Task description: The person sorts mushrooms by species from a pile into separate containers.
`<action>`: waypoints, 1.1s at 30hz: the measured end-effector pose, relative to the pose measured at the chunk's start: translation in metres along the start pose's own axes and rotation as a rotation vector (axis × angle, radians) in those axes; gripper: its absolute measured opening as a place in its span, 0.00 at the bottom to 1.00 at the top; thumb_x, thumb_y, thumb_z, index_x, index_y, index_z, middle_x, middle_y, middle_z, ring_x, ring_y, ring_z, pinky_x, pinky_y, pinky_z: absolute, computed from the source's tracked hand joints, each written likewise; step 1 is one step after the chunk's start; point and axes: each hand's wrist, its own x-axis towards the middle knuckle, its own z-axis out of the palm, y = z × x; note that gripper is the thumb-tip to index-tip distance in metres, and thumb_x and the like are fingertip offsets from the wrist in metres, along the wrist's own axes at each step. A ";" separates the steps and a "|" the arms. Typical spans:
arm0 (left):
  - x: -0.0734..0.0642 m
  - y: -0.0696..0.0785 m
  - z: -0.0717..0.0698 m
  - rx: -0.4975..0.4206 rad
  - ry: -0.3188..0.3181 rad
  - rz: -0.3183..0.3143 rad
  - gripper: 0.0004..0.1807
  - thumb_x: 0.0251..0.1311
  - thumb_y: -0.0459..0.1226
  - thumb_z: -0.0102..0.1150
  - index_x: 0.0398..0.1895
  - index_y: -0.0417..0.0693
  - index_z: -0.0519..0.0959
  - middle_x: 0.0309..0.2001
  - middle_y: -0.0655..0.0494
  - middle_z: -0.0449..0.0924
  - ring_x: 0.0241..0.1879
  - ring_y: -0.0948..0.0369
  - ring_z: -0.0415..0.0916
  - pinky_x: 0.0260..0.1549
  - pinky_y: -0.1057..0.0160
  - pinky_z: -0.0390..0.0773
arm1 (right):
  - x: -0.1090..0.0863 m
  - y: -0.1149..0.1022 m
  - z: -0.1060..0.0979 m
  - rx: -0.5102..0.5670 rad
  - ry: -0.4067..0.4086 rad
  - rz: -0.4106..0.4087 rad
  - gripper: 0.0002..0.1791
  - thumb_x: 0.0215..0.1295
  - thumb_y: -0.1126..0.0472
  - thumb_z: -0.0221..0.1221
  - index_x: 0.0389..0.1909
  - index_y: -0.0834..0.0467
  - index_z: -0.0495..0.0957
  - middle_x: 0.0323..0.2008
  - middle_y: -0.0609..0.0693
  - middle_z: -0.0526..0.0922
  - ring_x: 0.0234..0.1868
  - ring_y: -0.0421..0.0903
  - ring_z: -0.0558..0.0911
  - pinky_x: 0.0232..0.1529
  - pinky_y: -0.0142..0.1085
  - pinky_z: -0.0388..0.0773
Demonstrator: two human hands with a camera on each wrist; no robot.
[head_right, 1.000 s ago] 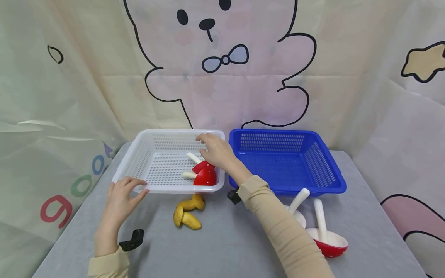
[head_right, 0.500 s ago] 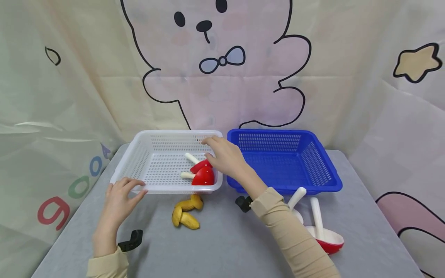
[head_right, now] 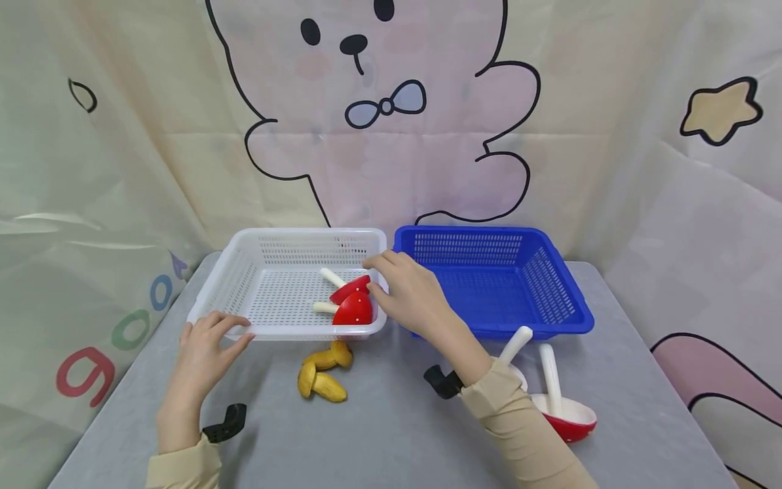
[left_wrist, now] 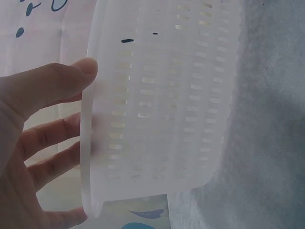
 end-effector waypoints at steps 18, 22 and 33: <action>0.000 0.001 -0.001 -0.005 -0.016 -0.014 0.11 0.51 0.37 0.70 0.39 0.48 0.82 0.41 0.48 0.79 0.47 0.44 0.72 0.58 0.24 0.50 | -0.058 0.005 -0.014 0.020 0.131 0.036 0.17 0.60 0.58 0.64 0.52 0.50 0.79 0.50 0.48 0.83 0.52 0.47 0.80 0.44 0.43 0.84; 0.000 0.002 0.000 -0.011 -0.015 -0.016 0.11 0.51 0.37 0.70 0.39 0.48 0.82 0.41 0.48 0.79 0.47 0.44 0.72 0.58 0.24 0.50 | -0.075 0.013 -0.012 0.016 0.163 0.043 0.17 0.60 0.58 0.64 0.51 0.50 0.79 0.49 0.47 0.83 0.52 0.46 0.80 0.45 0.43 0.83; 0.000 0.002 -0.001 -0.021 -0.005 -0.008 0.12 0.50 0.36 0.70 0.38 0.48 0.82 0.41 0.48 0.79 0.47 0.43 0.72 0.57 0.23 0.50 | -0.120 0.042 0.002 -0.040 0.240 0.051 0.16 0.56 0.62 0.67 0.47 0.52 0.81 0.44 0.46 0.84 0.48 0.45 0.81 0.46 0.43 0.80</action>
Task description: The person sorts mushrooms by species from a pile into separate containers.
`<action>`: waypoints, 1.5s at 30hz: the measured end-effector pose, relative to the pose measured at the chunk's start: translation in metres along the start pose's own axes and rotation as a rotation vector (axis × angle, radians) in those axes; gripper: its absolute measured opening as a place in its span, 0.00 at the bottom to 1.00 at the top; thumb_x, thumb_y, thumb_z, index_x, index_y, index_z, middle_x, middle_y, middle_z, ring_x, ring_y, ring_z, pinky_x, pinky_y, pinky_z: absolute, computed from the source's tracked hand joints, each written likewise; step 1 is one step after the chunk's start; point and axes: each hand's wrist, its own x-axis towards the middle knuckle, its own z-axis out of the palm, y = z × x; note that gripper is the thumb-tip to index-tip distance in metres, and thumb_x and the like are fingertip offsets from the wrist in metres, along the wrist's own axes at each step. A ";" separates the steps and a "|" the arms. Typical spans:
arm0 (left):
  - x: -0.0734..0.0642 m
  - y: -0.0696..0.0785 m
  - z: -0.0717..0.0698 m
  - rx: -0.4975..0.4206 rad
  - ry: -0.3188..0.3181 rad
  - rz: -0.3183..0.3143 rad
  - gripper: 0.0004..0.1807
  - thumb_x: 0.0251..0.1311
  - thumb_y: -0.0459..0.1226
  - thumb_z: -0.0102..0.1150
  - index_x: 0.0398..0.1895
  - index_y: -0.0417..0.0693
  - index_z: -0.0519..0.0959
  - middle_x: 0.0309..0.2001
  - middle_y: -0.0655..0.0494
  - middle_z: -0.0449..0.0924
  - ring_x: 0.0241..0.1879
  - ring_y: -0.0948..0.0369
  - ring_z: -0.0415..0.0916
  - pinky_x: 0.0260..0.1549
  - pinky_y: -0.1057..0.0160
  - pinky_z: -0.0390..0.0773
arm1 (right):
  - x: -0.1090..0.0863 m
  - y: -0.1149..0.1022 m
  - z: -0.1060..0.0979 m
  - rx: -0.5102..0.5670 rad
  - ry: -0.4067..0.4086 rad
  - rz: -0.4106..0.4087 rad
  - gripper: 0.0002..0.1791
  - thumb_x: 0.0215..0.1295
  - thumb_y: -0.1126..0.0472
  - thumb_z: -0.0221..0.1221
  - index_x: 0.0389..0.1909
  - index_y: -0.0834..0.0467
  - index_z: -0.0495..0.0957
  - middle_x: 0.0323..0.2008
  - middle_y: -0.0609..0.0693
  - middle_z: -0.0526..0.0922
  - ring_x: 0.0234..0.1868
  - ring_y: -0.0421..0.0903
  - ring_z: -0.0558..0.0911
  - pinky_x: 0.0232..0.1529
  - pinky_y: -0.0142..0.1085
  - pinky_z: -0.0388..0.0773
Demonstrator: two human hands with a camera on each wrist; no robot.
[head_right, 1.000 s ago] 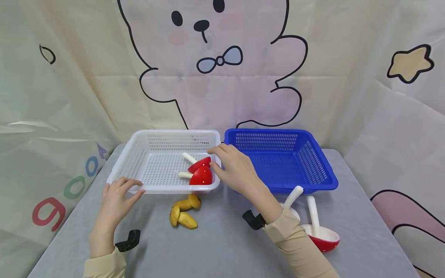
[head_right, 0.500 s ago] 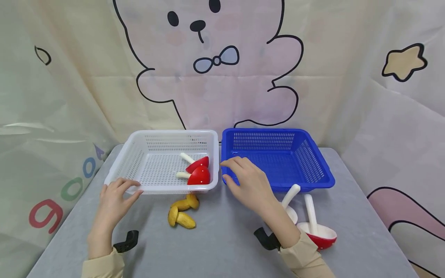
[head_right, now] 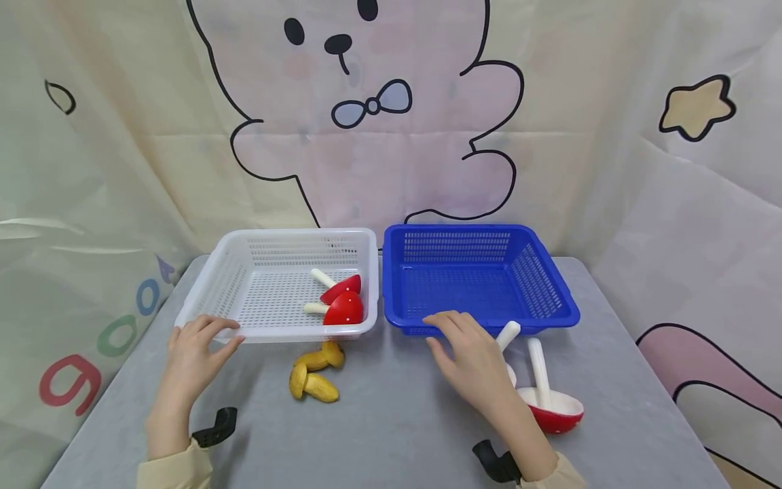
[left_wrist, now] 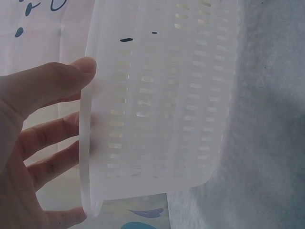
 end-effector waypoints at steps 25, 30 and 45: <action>0.000 0.000 0.000 0.007 -0.023 -0.023 0.12 0.51 0.37 0.70 0.39 0.47 0.82 0.42 0.47 0.79 0.48 0.44 0.72 0.59 0.24 0.49 | -0.059 0.043 0.005 -0.112 -0.047 0.036 0.20 0.44 0.64 0.71 0.42 0.54 0.81 0.38 0.44 0.84 0.42 0.45 0.81 0.45 0.38 0.73; 0.001 0.000 -0.001 0.010 -0.030 -0.030 0.12 0.52 0.37 0.70 0.40 0.47 0.82 0.42 0.47 0.79 0.48 0.44 0.72 0.60 0.25 0.49 | -0.068 0.049 0.007 -0.164 -0.084 0.014 0.23 0.39 0.60 0.74 0.42 0.53 0.81 0.36 0.44 0.84 0.38 0.46 0.81 0.39 0.43 0.77; 0.001 0.000 -0.001 0.020 -0.029 -0.025 0.12 0.51 0.37 0.70 0.40 0.48 0.82 0.42 0.47 0.79 0.47 0.44 0.72 0.59 0.25 0.50 | -0.080 0.057 0.014 -0.229 -0.171 -0.005 0.23 0.32 0.67 0.72 0.36 0.52 0.81 0.32 0.43 0.77 0.36 0.44 0.76 0.36 0.40 0.76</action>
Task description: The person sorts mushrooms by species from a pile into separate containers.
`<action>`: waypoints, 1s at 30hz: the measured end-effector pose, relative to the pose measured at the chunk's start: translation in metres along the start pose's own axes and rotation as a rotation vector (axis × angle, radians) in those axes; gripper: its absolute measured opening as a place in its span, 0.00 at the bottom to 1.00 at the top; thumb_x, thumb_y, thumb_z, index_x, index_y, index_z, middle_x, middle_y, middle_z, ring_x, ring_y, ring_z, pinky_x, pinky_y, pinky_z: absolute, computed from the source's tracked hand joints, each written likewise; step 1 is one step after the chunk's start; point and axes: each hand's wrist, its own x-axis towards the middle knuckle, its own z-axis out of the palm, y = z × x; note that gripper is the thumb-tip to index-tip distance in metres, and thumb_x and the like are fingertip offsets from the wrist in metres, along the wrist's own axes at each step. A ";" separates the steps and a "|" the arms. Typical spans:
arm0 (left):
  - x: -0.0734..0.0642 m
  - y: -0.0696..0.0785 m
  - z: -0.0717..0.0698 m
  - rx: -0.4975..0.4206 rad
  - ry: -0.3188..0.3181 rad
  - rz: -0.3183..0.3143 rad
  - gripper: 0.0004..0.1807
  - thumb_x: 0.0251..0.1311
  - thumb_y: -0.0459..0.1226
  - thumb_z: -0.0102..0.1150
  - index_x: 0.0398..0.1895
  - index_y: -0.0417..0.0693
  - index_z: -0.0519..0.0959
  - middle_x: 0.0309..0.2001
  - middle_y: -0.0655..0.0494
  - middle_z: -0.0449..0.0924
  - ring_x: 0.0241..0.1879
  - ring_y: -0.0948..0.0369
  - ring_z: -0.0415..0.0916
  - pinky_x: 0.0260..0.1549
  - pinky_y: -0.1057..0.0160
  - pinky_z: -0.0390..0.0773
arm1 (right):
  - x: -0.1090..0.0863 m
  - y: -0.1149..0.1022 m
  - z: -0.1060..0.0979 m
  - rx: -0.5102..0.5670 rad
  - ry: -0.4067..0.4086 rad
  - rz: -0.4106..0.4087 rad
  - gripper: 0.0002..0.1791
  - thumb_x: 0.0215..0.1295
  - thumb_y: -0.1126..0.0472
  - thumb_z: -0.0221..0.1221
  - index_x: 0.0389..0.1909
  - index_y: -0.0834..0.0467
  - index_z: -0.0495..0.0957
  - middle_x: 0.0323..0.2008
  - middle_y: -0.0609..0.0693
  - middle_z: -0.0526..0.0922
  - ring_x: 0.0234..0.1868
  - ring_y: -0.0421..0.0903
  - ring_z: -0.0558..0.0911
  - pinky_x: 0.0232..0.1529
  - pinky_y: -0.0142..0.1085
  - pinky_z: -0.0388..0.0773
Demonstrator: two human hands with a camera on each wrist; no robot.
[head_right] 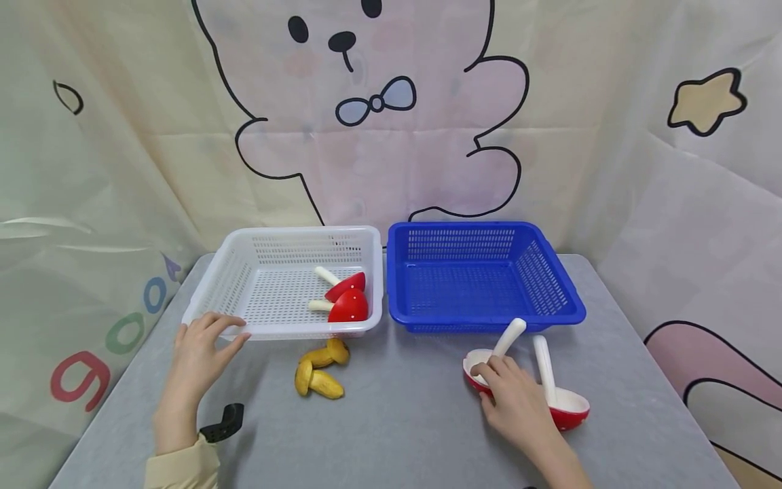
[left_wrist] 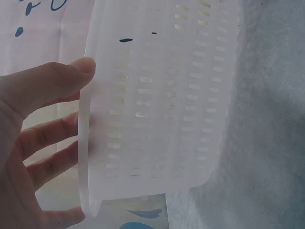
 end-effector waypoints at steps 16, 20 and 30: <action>0.000 0.000 0.001 -0.015 0.006 -0.006 0.11 0.52 0.37 0.69 0.39 0.48 0.82 0.42 0.47 0.79 0.48 0.44 0.71 0.60 0.25 0.48 | -0.001 -0.004 -0.012 0.019 0.145 -0.121 0.19 0.37 0.66 0.64 0.36 0.52 0.80 0.31 0.44 0.76 0.31 0.41 0.70 0.33 0.31 0.66; -0.001 0.000 0.000 -0.017 0.000 -0.016 0.11 0.52 0.37 0.69 0.39 0.48 0.82 0.43 0.47 0.79 0.48 0.44 0.71 0.60 0.25 0.48 | 0.002 -0.011 -0.021 0.067 0.183 -0.134 0.12 0.52 0.61 0.59 0.39 0.52 0.81 0.33 0.44 0.77 0.32 0.41 0.69 0.35 0.29 0.63; 0.000 0.000 0.000 -0.010 -0.007 -0.008 0.11 0.52 0.37 0.69 0.40 0.48 0.82 0.43 0.47 0.79 0.50 0.44 0.71 0.61 0.25 0.48 | 0.015 -0.032 -0.044 0.102 0.258 -0.154 0.26 0.73 0.46 0.37 0.40 0.55 0.83 0.32 0.46 0.78 0.35 0.43 0.71 0.38 0.31 0.65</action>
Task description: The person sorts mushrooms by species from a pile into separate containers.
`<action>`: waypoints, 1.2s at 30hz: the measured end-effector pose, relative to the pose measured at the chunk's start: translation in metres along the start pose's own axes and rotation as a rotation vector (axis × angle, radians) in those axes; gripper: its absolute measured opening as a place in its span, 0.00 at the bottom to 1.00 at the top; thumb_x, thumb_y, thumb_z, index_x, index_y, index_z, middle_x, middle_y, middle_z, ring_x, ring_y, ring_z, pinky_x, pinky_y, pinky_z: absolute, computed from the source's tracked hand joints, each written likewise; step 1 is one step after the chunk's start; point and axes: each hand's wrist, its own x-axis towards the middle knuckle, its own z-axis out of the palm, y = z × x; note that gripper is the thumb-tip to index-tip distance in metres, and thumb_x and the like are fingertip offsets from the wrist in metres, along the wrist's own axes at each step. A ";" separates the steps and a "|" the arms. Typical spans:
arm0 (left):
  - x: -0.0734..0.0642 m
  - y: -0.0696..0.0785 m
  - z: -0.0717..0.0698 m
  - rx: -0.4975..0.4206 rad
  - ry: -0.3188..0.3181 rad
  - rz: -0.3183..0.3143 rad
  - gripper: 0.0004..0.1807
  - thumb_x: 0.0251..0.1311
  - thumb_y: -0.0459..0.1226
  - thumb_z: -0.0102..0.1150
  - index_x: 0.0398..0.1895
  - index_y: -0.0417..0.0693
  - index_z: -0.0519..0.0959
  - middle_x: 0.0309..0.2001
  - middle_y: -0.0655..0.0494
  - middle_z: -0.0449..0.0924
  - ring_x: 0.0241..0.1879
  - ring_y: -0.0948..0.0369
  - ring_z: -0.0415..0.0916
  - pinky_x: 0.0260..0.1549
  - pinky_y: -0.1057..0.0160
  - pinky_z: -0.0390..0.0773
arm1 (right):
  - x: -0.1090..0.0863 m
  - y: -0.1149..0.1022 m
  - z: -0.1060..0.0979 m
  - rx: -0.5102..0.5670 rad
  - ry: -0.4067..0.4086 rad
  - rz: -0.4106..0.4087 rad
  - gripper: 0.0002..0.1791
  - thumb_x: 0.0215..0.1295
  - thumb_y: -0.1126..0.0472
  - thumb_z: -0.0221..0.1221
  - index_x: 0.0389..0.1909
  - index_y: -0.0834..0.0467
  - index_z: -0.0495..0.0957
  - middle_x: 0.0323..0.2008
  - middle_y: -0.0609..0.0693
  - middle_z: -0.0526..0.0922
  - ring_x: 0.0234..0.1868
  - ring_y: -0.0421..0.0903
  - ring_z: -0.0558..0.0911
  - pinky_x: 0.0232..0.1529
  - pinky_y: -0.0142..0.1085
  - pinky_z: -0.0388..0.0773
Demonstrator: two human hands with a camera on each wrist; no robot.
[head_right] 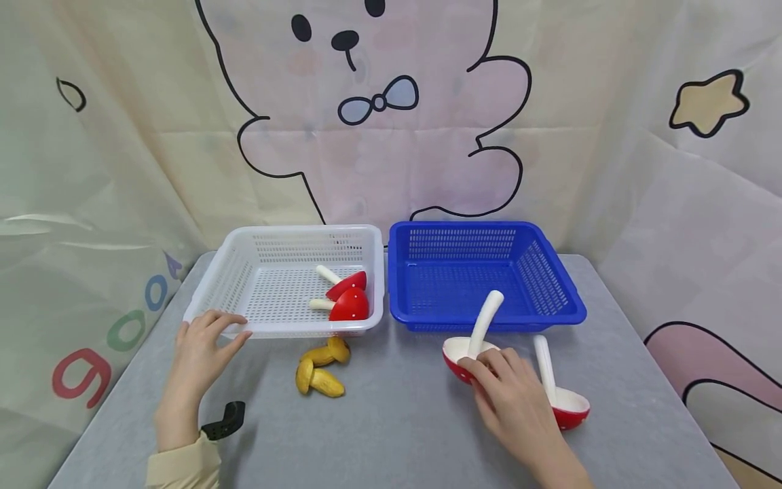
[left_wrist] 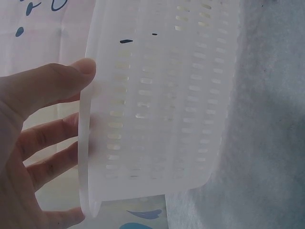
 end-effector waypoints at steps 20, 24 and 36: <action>0.000 -0.001 0.001 0.001 0.010 0.016 0.10 0.53 0.38 0.69 0.39 0.48 0.82 0.42 0.48 0.79 0.49 0.44 0.72 0.60 0.25 0.49 | 0.068 -0.026 0.009 0.041 -0.097 -0.006 0.22 0.48 0.66 0.69 0.47 0.50 0.81 0.38 0.46 0.80 0.41 0.41 0.75 0.37 0.37 0.79; 0.001 -0.002 0.001 0.008 0.021 0.022 0.11 0.52 0.38 0.69 0.38 0.48 0.82 0.41 0.48 0.79 0.48 0.44 0.72 0.59 0.25 0.50 | 0.086 -0.033 0.020 0.084 -0.092 0.001 0.24 0.48 0.68 0.70 0.48 0.49 0.81 0.39 0.46 0.81 0.41 0.40 0.75 0.36 0.36 0.81; 0.001 -0.002 0.002 0.010 0.002 0.001 0.11 0.52 0.38 0.70 0.39 0.48 0.82 0.42 0.49 0.79 0.50 0.44 0.72 0.61 0.25 0.48 | 0.135 -0.052 0.047 0.228 -0.134 -0.029 0.19 0.54 0.67 0.67 0.48 0.50 0.81 0.42 0.47 0.81 0.44 0.41 0.76 0.37 0.33 0.83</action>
